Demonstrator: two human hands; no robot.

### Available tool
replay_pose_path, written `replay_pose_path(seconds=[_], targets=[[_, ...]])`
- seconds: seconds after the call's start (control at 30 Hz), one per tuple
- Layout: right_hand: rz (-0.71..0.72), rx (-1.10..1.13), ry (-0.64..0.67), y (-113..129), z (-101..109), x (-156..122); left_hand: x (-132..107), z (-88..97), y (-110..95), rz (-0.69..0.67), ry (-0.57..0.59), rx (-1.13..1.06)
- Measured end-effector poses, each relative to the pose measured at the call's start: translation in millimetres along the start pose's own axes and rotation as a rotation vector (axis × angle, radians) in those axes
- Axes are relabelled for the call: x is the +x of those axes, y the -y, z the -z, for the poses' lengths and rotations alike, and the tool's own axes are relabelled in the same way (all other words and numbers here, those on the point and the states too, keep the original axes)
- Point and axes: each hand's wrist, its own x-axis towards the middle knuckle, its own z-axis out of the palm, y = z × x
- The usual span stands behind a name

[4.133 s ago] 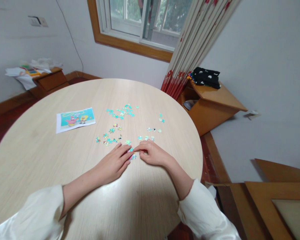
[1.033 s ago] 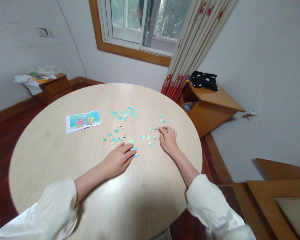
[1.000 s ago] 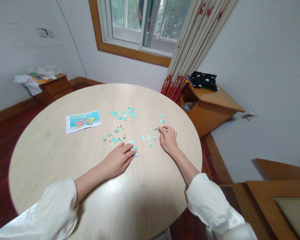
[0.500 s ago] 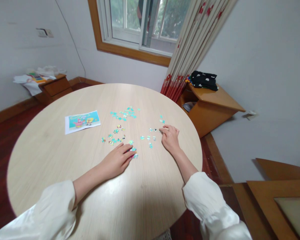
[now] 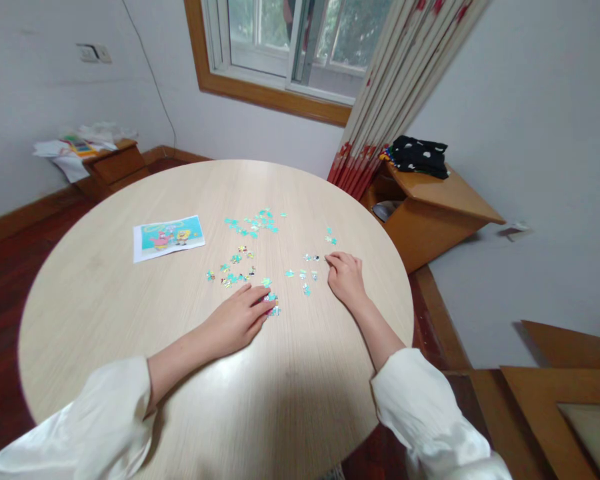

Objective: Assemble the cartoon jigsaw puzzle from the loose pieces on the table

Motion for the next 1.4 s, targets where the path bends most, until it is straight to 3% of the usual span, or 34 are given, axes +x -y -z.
replay_pose_path(seconds=[1.4], targets=[[0.035, 0.004, -0.046, -4.8, -3.0, -0.7, -1.7, 2.1, -7.2, 0.011, 0.032, 0.029]])
